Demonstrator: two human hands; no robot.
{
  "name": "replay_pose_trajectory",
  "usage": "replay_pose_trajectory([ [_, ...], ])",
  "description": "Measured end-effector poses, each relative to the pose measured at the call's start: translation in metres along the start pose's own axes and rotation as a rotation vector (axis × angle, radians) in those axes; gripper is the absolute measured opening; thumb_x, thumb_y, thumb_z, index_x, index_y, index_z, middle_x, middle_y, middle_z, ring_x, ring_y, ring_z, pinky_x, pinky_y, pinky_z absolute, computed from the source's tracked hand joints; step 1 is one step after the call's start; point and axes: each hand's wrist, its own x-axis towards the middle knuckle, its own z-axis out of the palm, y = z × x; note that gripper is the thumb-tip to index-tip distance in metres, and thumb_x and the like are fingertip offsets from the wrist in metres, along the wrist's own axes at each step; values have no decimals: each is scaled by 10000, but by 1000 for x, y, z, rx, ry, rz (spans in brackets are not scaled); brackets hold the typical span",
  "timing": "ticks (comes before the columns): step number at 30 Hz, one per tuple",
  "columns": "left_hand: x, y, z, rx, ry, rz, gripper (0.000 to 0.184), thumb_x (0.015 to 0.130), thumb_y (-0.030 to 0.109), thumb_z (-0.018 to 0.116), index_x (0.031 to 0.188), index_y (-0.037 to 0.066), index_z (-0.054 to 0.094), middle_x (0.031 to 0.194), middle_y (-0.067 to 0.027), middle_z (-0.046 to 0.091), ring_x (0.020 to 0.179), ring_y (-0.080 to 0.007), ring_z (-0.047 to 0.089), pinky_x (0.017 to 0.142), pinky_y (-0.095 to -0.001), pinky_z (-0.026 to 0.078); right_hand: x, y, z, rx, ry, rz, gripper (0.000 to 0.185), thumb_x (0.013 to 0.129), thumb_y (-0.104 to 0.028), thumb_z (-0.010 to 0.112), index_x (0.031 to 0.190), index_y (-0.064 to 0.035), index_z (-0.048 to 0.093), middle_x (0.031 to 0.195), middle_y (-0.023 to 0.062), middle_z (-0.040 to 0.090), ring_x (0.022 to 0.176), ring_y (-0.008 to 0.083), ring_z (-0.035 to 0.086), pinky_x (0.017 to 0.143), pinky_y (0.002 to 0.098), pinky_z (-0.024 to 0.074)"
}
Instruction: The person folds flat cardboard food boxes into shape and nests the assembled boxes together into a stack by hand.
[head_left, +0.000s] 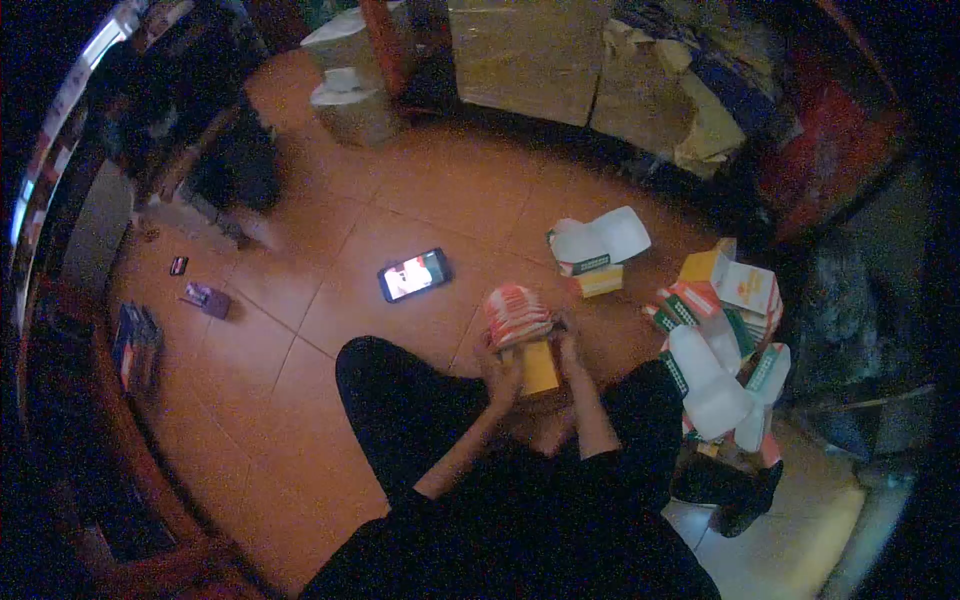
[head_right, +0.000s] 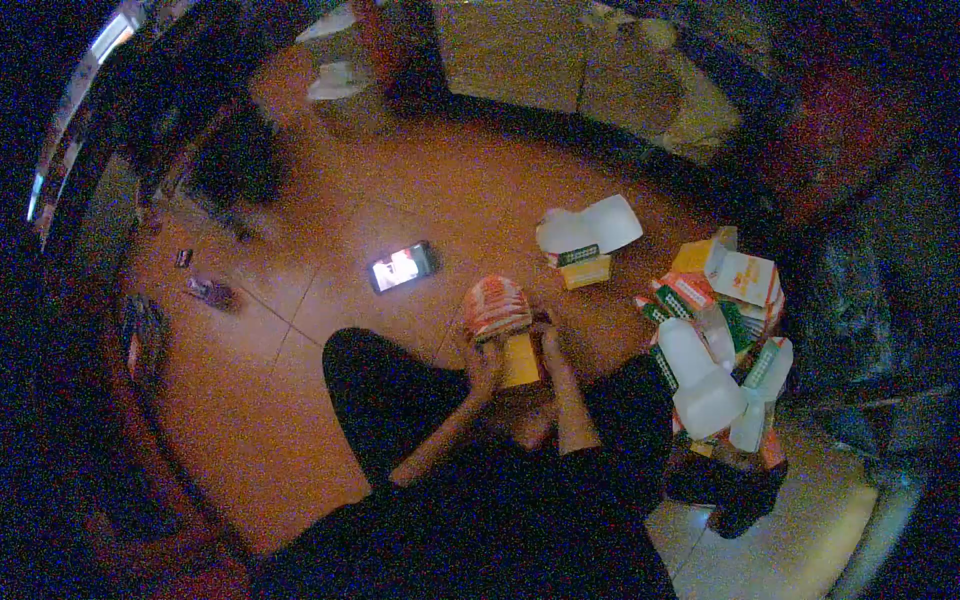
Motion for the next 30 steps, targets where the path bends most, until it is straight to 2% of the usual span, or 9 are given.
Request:
replay_pose_trajectory([
  [2, -3, -19, 2, 32, -14, 48, 648, 797, 224, 642, 1254, -49, 273, 1186, -199, 413, 1093, -301, 433, 951, -378, 339, 3, -6, 2, -41, 14, -23, 317, 718, -11, 502, 1031, -44, 540, 947, 57, 552, 850, 188, 546, 742, 290, 464],
  [7, 6, 32, 0, -47, -13, 9, 634, 799, 195, 635, 1250, -49, 263, 1202, -206, 409, 1115, -299, 422, 960, -384, 328, -9, -111, 75, -1464, 419, -869, 269, 772, -158, 521, 1008, -38, 569, 968, 133, 543, 990, 279, 492, 869, 428, 389],
  [10, 5, 30, -3, -14, -22, -139, 621, 798, 173, 634, 1252, -47, 273, 1208, -209, 409, 1131, -302, 408, 965, -381, 323, 23, -140, 86, -1522, 390, -826, 263, 749, -180, 548, 981, -63, 586, 989, 140, 531, 1033, 321, 458, 907, 477, 341],
  [12, 11, 7, -2, -21, -138, -47, 622, 804, 220, 630, 1260, -41, 296, 1209, -227, 399, 1136, -343, 398, 999, -430, 270, 64, -114, 54, -1912, 488, -964, 295, 732, -189, 560, 1004, -76, 583, 1006, 135, 528, 1016, 330, 471, 890, 480, 352],
  [16, 21, 10, -9, 352, -153, 6, 631, 813, 323, 609, 1252, -36, 331, 1211, -254, 379, 1156, -377, 359, 1016, -505, 188, 97, -113, 32, -2024, 434, -872, 346, 720, -209, 578, 1031, -58, 570, 1039, 150, 526, 1004, 331, 481, 885, 485, 361],
  [18, 17, 32, -15, 600, -67, 304, 662, 808, 404, 586, 1247, -30, 347, 1217, -263, 362, 1161, -402, 323, 1007, -551, 129, 50, -165, 59, -1795, 330, -736, 411, 769, -237, 543, 1135, -54, 505, 1166, 210, 499, 1102, 396, 446, 947, 534, 315],
  [22, 1, 23, -7, 551, 73, 300, 701, 790, 428, 597, 1257, -23, 335, 1239, -246, 345, 1181, -390, 285, 996, -545, 158, 3, -228, 82, -1701, 406, -558, 369, 824, -197, 486, 1159, -42, 483, 1163, 216, 494, 1091, 418, 439, 942, 520, 329],
  [25, -7, 39, -8, 553, 65, 115, 769, 743, 423, 644, 1271, -23, 307, 1256, -226, 329, 1182, -384, 274, 986, -525, 197, -21, -251, 70, -1333, 331, -838, 354, 888, -260, 465, 1180, -60, 459, 1076, 187, 531, 1004, 341, 519, 883, 427, 386],
  [30, 21, 162, -24, 188, -125, 469, 904, 656, 396, 715, 1319, -3, 248, 1314, -221, 306, 1245, -395, 239, 1046, -485, 168, -126, -325, 116, -1154, 266, -713, 399, 935, -339, 386, 1195, -44, 453, 1092, 140, 529, 1020, 262, 506, 893, 359, 376],
])
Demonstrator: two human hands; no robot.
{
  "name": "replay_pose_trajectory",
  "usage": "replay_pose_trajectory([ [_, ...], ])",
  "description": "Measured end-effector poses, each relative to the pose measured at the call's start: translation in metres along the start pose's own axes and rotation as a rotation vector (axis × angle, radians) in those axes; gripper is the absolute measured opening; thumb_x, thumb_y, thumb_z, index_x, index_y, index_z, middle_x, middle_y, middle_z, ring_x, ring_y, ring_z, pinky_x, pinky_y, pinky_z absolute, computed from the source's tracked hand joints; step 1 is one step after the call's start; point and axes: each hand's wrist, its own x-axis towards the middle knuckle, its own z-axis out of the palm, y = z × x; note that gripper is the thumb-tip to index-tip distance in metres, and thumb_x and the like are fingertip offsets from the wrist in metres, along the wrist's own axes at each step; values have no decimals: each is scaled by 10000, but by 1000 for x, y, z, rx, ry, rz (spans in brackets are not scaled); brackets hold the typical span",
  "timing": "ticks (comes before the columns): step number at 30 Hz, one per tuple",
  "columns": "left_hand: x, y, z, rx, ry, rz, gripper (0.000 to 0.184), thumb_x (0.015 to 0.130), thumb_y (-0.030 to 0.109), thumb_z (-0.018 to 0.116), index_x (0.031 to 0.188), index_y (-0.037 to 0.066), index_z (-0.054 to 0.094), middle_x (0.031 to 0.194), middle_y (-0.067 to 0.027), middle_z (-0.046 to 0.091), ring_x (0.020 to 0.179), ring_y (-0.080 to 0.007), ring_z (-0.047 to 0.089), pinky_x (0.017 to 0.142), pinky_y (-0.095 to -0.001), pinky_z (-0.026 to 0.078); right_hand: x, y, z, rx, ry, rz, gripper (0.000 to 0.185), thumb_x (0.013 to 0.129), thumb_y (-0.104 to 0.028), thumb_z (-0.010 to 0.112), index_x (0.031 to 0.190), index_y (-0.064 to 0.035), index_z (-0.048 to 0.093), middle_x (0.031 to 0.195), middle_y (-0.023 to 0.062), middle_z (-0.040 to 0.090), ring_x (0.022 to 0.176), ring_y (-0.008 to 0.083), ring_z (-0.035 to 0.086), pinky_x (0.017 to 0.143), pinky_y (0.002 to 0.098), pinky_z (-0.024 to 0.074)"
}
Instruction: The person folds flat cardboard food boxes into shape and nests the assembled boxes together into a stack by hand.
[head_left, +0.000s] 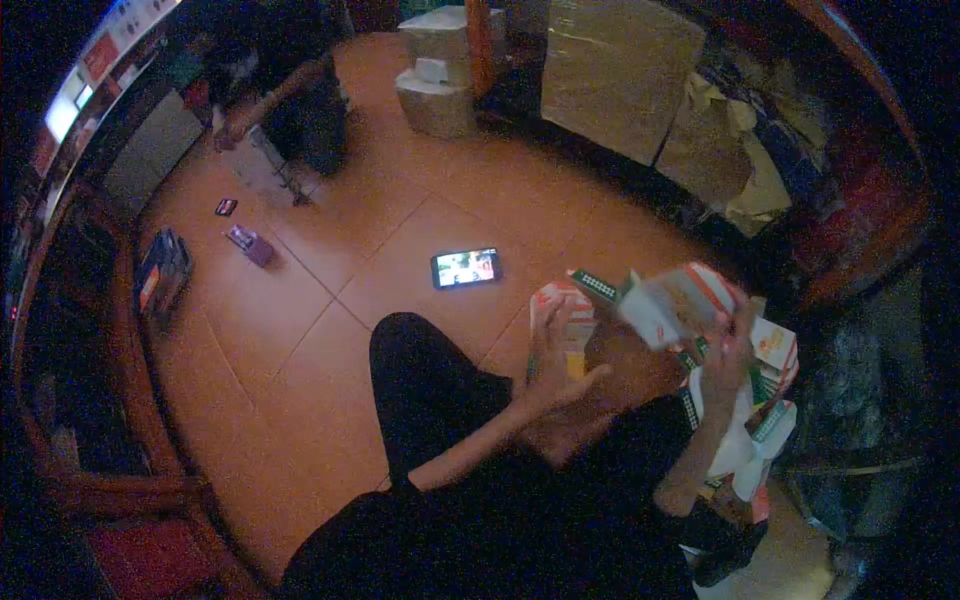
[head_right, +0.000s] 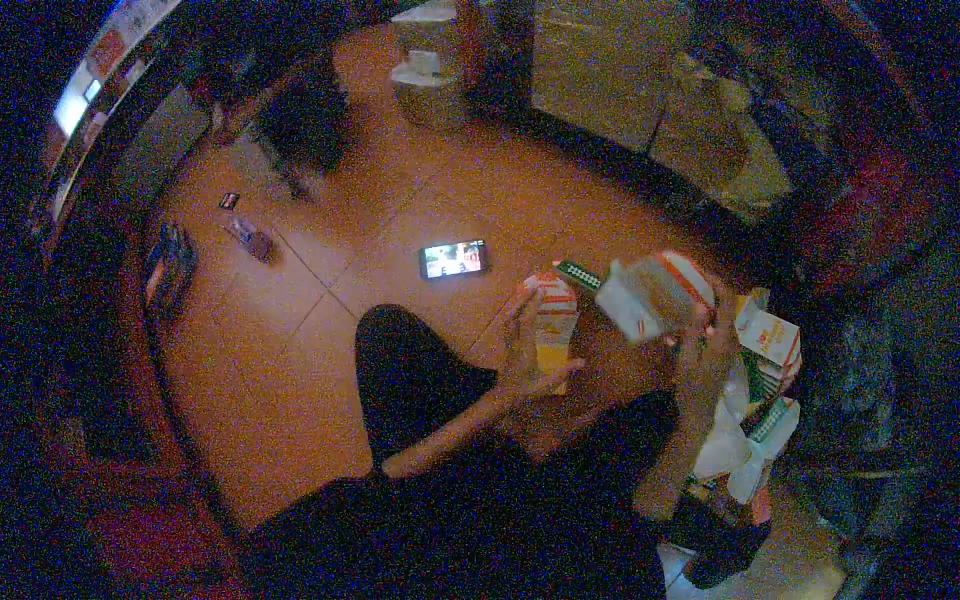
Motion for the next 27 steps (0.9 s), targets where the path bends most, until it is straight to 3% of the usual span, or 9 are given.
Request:
replay_pose_trajectory([
  [4, 21, 37, -28, -269, -264, 123, 897, 688, 379, 705, 1351, 16, 221, 1355, -205, 294, 1272, -374, 257, 1058, -456, 194, -16, -12, -38, 52, -49, -156, 331, 923, -243, 421, 1175, -35, 473, 1129, 144, 537, 1059, 270, 510, 922, 355, 376],
  [6, 10, 37, -20, -571, -709, 65, 851, 762, 319, 678, 1386, 37, 171, 1407, -154, 262, 1274, -299, 298, 1042, -409, 246, -20, -3, -40, 67, -50, -161, 325, 918, -240, 435, 1170, -42, 484, 1135, 135, 537, 1066, 256, 506, 928, 342, 369],
  [10, -27, 37, -14, -555, -617, 14, 766, 795, 229, 644, 1386, 73, 181, 1358, -154, 329, 1252, -295, 338, 1037, -375, 274, -36, -1, -11, 267, 0, -27, 388, 882, -197, 501, 1217, -5, 460, 1199, 130, 503, 1125, 230, 452, 971, 344, 325],
  [12, -46, 29, -12, -841, -416, -453, 712, 823, 202, 620, 1384, 93, 193, 1344, -137, 347, 1234, -273, 350, 1015, -379, 308, -48, 14, 12, 509, -73, -34, 547, 837, -189, 560, 1297, 20, 351, 1284, 153, 427, 1230, 251, 361, 1030, 372, 273],
  [15, -46, 10, -19, -925, -310, -549, 671, 841, 189, 603, 1378, 114, 207, 1310, -124, 373, 1203, -252, 372, 981, -375, 354, -81, 31, 50, 571, -427, 147, 721, 790, -159, 627, 1358, -10, 209, 1338, 137, 352, 1242, 258, 336, 1043, 372, 257],
  [16, -43, 7, -23, -944, -259, -516, 640, 840, 181, 606, 1359, 135, 235, 1276, -136, 391, 1162, -254, 412, 949, -370, 384, -94, 22, 53, 772, -460, 249, 706, 761, -107, 660, 1334, -22, 256, 1308, 135, 377, 1219, 247, 362, 1032, 378, 275],
  [19, -68, -31, -19, -705, -254, -625, 584, 844, 184, 601, 1327, 121, 279, 1225, -129, 435, 1108, -238, 456, 919, -365, 405, -114, 42, 80, 814, -444, 173, 708, 731, -72, 690, 1311, -41, 285, 1271, 127, 404, 1174, 234, 403, 991, 365, 335],
  [22, -82, -44, -20, -530, -296, -586, 557, 842, 226, 604, 1296, 89, 314, 1157, -136, 479, 1039, -243, 493, 879, -366, 422, -125, 117, 115, 653, -569, 185, 669, 722, -46, 690, 1284, -56, 327, 1248, 118, 419, 1137, 233, 425, 951, 347, 381],
  [27, -95, -79, 0, -346, -219, -494, 590, 810, 304, 633, 1261, 56, 345, 1121, -174, 497, 1020, -284, 501, 869, -391, 416, -138, 167, 169, 667, -488, 221, 573, 729, -53, 676, 1232, -46, 400, 1236, 113, 429, 1113, 260, 442, 925, 339, 404],
])
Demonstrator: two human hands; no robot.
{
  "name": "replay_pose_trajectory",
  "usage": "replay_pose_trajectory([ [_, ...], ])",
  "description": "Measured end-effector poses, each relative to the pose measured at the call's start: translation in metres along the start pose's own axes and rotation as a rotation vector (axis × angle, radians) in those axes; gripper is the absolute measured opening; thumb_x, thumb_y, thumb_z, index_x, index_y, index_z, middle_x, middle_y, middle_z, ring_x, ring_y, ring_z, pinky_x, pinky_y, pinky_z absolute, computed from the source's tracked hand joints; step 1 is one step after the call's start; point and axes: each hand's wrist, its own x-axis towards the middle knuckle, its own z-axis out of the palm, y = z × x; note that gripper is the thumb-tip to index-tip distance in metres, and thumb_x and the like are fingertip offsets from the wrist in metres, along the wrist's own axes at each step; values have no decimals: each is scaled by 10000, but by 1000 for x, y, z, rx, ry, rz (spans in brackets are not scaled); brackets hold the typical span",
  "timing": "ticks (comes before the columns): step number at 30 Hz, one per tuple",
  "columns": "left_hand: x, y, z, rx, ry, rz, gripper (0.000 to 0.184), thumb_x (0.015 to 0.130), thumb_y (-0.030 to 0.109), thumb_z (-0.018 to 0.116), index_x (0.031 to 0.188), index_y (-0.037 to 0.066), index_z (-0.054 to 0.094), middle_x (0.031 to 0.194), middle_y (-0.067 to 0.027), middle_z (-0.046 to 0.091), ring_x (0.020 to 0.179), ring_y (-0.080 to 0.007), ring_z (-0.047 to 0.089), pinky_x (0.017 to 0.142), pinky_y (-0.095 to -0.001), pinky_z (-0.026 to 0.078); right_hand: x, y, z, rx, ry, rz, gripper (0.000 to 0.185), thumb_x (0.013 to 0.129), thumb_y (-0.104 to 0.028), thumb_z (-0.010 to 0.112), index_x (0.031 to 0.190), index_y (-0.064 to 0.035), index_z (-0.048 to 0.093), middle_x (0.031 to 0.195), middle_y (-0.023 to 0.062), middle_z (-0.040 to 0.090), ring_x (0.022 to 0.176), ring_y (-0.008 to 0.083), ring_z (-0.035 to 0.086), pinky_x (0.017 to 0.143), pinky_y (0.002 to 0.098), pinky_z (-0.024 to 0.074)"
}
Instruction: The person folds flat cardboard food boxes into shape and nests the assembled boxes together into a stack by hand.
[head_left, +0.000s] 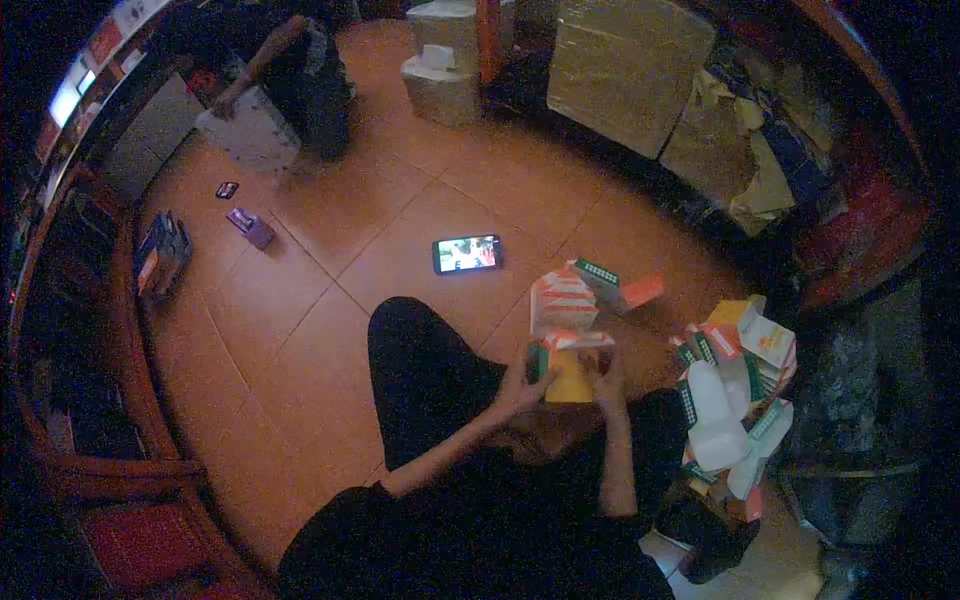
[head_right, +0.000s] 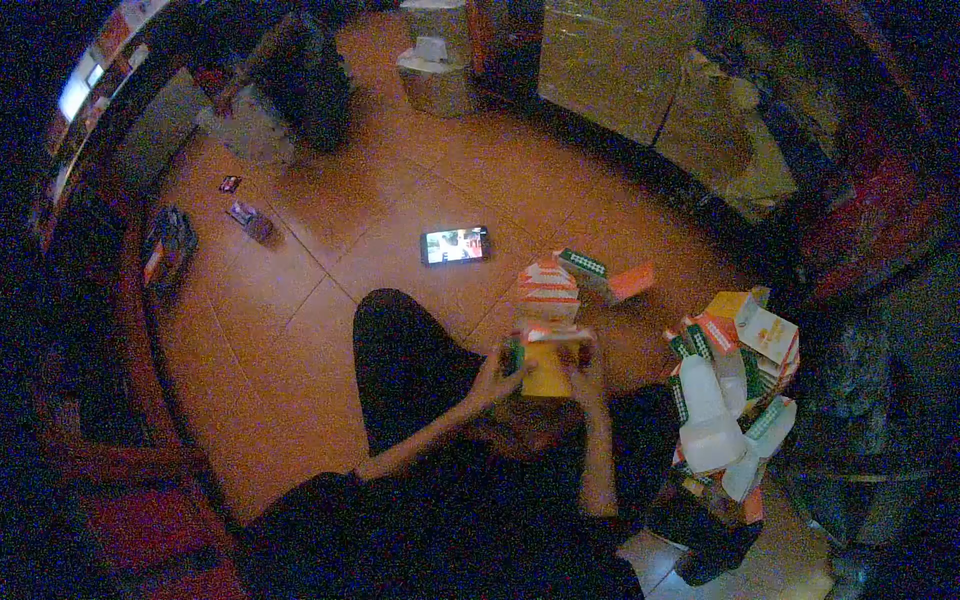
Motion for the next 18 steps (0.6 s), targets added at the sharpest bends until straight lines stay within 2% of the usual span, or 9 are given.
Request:
replay_pose_trajectory([
  [2, 8, -14, 0, -7, -7, -26, 622, 794, 335, 647, 1257, 50, 347, 1131, -195, 494, 1029, -310, 501, 875, -406, 409, 4, 15, 8, 88, -6, 46, 530, 743, -63, 664, 1213, -39, 422, 1253, 123, 421, 1116, 273, 443, 931, 358, 400],
  [5, 21, -38, 0, 211, -19, 82, 663, 770, 362, 663, 1255, 42, 344, 1152, -230, 476, 1077, -345, 475, 908, -419, 383, 11, 25, 17, -721, 170, -249, 349, 875, -157, 532, 1172, -8, 424, 1030, 93, 515, 919, 200, 491, 852, 335, 411],
  [7, 22, -19, -2, 340, -9, -74, 690, 775, 452, 618, 1273, 70, 331, 1158, -254, 451, 1110, -397, 425, 924, -482, 347, 18, 20, 17, -288, -21, 266, 465, 898, -241, 499, 1263, 5, 347, 1139, 155, 476, 1048, 255, 460, 932, 379, 357],
  [8, 27, -33, 1, 338, -12, -74, 690, 775, 452, 618, 1273, 70, 331, 1158, -254, 451, 1110, -397, 425, 924, -482, 347, 20, 34, 16, -291, -18, 268, 465, 898, -241, 499, 1263, 5, 347, 1139, 155, 476, 1048, 255, 460, 932, 379, 357],
  [11, 40, -103, 10, 488, 30, -77, 698, 787, 544, 541, 1282, 108, 316, 1167, -253, 416, 1131, -437, 372, 926, -545, 312, 22, 79, 16, -693, -22, -28, 577, 827, -117, 542, 1340, -38, 290, 1335, 224, 344, 1180, 379, 396, 956, 479, 367],
  [14, 50, -116, 12, 799, -85, -139, 718, 788, 609, 474, 1296, 134, 295, 1201, -241, 367, 1120, -472, 351, 931, -585, 277, 21, 85, 15, -1349, -38, -43, 531, 876, -210, 470, 1337, -27, 280, 1339, 240, 326, 1233, 382, 322, 997, 492, 289],
  [16, 54, -115, 12, 666, -125, -181, 720, 790, 607, 475, 1300, 135, 285, 1212, -246, 339, 1131, -474, 337, 947, -573, 266, 23, 87, 16, -1787, -49, -53, 518, 908, -271, 422, 1336, -20, 274, 1342, 251, 313, 1269, 384, 273, 1025, 502, 238],
  [17, 57, -110, 11, 621, -135, -193, 721, 791, 606, 475, 1302, 135, 282, 1215, -247, 329, 1135, -474, 332, 952, -569, 262, 30, 63, 16, -1789, -45, -63, 518, 908, -271, 422, 1336, -20, 274, 1342, 251, 313, 1269, 384, 273, 1025, 502, 238],
  [18, 55, -95, 11, 506, -87, -255, 728, 791, 604, 477, 1298, 120, 282, 1213, -257, 327, 1135, -473, 331, 950, -565, 266, 40, 7, 18, -1285, 252, -26, 523, 885, -252, 445, 1333, -32, 290, 1326, 244, 336, 1270, 377, 269, 1024, 513, 229],
])
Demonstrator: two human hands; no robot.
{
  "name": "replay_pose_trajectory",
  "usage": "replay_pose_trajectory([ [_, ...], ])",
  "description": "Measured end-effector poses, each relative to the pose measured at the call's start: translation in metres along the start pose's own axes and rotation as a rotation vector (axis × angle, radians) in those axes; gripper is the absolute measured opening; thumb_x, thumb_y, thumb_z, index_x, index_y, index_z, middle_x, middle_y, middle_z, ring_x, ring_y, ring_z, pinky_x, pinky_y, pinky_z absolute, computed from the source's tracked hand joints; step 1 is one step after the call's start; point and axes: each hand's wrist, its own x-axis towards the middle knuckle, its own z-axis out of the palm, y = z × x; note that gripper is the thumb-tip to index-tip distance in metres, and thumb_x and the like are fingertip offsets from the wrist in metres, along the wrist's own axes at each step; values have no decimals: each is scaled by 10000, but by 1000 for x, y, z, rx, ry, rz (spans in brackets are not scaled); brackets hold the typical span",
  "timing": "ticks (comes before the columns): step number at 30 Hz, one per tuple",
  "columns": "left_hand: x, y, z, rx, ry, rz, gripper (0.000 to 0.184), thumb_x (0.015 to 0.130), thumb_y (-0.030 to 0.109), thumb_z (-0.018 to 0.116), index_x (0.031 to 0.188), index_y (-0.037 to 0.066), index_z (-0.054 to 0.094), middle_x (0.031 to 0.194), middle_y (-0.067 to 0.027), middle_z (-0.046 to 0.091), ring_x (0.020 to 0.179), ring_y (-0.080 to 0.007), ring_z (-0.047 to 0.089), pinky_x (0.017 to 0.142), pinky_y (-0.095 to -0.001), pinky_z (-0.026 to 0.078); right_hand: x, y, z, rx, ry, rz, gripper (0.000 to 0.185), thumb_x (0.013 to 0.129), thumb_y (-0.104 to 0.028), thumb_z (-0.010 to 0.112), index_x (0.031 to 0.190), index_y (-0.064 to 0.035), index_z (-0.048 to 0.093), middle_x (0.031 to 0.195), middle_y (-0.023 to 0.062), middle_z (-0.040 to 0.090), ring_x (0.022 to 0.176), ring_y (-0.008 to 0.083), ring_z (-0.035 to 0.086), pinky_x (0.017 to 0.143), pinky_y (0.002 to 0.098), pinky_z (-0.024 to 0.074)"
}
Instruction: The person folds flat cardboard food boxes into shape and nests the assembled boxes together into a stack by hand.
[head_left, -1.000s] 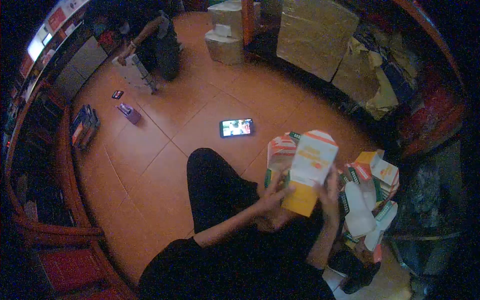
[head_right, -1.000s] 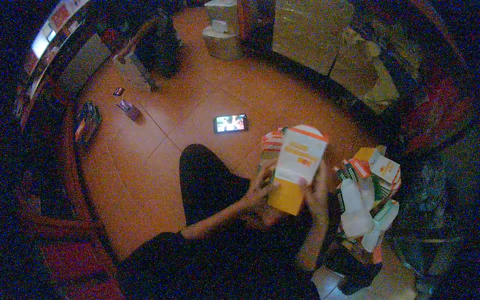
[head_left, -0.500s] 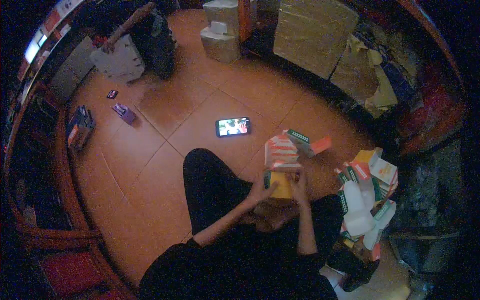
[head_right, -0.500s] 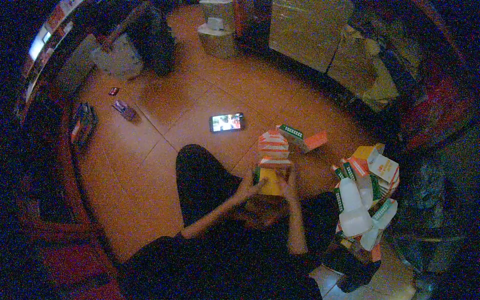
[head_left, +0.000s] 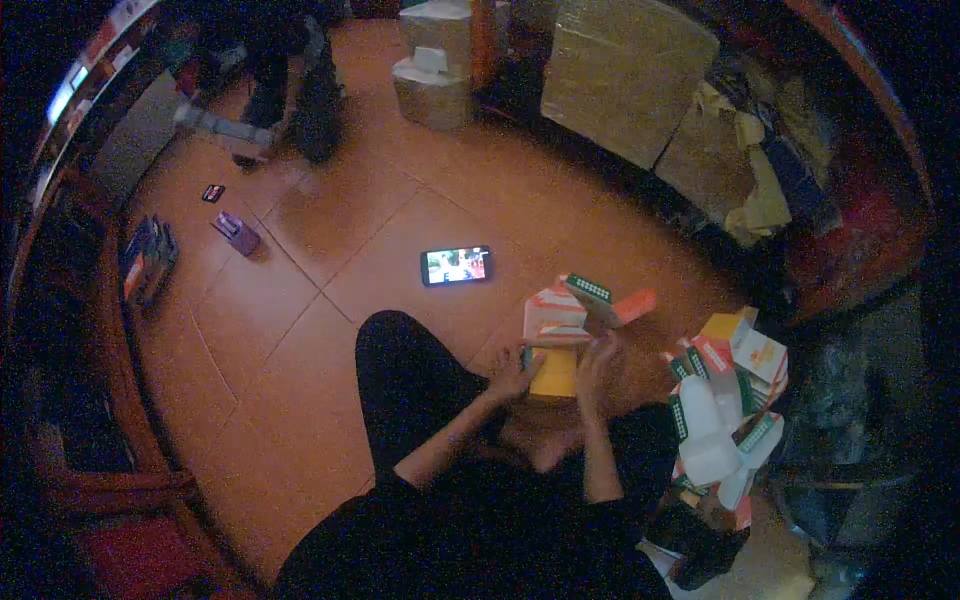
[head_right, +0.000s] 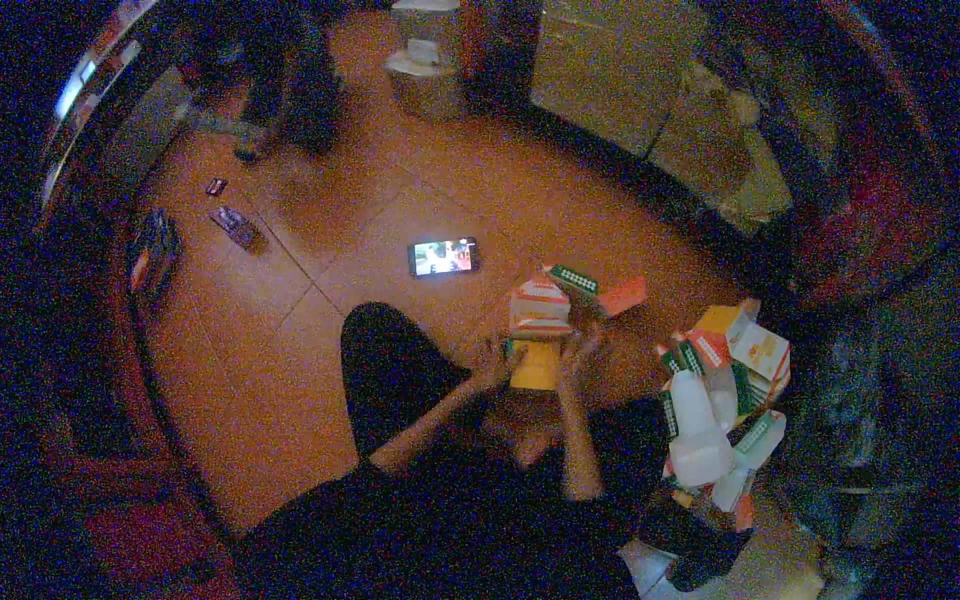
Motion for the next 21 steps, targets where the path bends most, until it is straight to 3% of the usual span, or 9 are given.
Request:
replay_pose_trajectory([
  [1, -7, 6, -3, -122, 11, -67, 734, 792, 602, 478, 1295, 105, 281, 1210, -266, 324, 1136, -471, 330, 948, -562, 270, 14, -15, -41, 492, 155, 238, 530, 861, -233, 468, 1329, -43, 306, 1310, 238, 359, 1272, 370, 266, 1024, 525, 221],
  [2, -8, 4, -1, -125, 17, -68, 734, 792, 602, 478, 1295, 105, 281, 1210, -266, 324, 1136, -471, 330, 948, -562, 270, 27, -20, -63, 491, 154, 232, 530, 861, -233, 468, 1329, -43, 306, 1310, 238, 359, 1272, 370, 266, 1024, 525, 221],
  [4, -2, -4, 10, -170, 41, -44, 727, 808, 589, 468, 1282, 70, 283, 1185, -282, 334, 1136, -474, 323, 947, -556, 279, 55, -17, -92, 43, 274, -130, 542, 818, -208, 502, 1313, -61, 337, 1256, 225, 420, 1207, 362, 364, 1003, 516, 252],
  [8, -11, 9, 7, 112, 354, 162, 561, 831, 423, 562, 1150, -9, 398, 1135, -244, 430, 1006, -429, 434, 883, -505, 346, 96, 17, -52, -145, 379, -367, 533, 797, -192, 525, 1292, -64, 373, 1169, 204, 502, 1121, 354, 451, 957, 515, 299],
  [11, -41, 65, -41, -135, 199, 100, 540, 872, 400, 459, 1248, 29, 349, 1254, -265, 338, 1164, -443, 315, 957, -534, 282, 96, 43, -33, 40, 120, -76, 530, 779, -155, 548, 1281, -72, 401, 1100, 200, 546, 1078, 355, 480, 926, 466, 342],
  [14, -37, 61, -26, 310, 156, 300, 392, 866, 272, 469, 1160, 14, 445, 1253, -208, 378, 1129, -397, 377, 926, -472, 342, 78, 60, -33, 146, -68, 119, 529, 767, -130, 563, 1274, -76, 419, 1054, 198, 575, 1049, 355, 500, 905, 433, 371],
  [17, -26, 71, -30, -191, 127, 309, 283, 843, 168, 466, 1085, 25, 501, 1141, -174, 472, 1036, -341, 469, 877, -399, 396, 46, 80, -58, 526, 117, 203, 517, 768, -105, 571, 1260, -51, 421, 1038, 157, 587, 961, 344, 550, 813, 369, 429],
  [19, -29, 78, -43, -728, -83, 223, 262, 843, 132, 460, 1079, 30, 506, 1012, -157, 539, 935, -299, 527, 847, -370, 414, 30, 101, -70, 1229, 159, 367, 441, 752, -86, 600, 1174, -38, 482, 994, 89, 603, 850, 268, 595, 735, 327, 448],
  [21, -36, 78, -47, -506, 47, 320, 257, 866, 149, 450, 1085, 25, 503, 973, -150, 558, 919, -286, 540, 849, -375, 415, 11, 103, -88, 1472, 63, 346, 392, 748, -86, 603, 1125, -43, 503, 969, 66, 602, 827, 231, 595, 734, 316, 450],
])
